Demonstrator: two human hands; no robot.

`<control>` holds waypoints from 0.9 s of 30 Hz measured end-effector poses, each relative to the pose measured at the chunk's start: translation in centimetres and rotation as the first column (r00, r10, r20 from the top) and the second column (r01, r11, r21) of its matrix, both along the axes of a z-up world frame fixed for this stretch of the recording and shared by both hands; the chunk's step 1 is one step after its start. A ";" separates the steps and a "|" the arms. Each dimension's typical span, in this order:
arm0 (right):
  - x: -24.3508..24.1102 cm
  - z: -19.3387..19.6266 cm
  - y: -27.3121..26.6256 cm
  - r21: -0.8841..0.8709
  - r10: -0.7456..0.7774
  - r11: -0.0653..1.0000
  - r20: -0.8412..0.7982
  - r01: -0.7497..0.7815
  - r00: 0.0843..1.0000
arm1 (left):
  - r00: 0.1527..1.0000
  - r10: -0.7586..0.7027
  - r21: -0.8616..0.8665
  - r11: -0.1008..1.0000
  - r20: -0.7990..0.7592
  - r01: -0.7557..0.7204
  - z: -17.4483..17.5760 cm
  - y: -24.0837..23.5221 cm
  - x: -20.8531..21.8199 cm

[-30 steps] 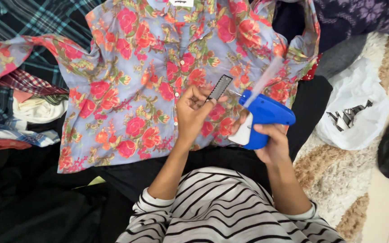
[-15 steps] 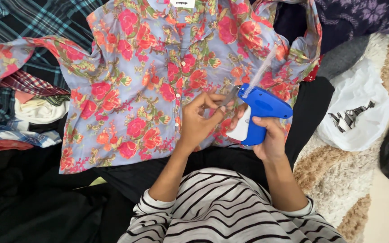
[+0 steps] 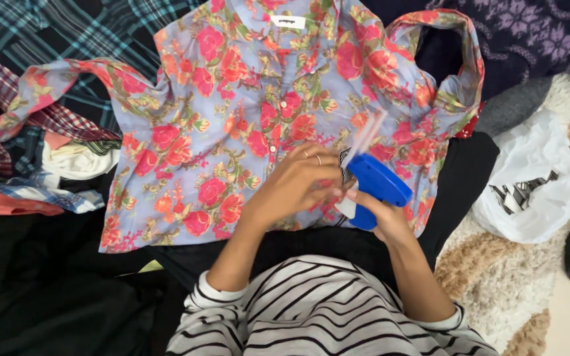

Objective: Attaching price tags to various shirts using a tagging gun while sorting through a pile on the floor

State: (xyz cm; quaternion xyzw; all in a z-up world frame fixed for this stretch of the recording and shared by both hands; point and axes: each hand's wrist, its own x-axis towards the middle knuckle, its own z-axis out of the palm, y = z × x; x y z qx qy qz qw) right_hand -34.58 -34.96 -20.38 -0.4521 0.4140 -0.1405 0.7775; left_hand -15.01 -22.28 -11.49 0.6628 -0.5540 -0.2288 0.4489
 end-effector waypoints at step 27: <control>24.5 -2.2 -7.0 0.045 0.099 0.993 0.190 -0.110 0.977 | 0.797 0.458 0.050 0.855 0.393 -0.516 -6.3 -7.8 19.8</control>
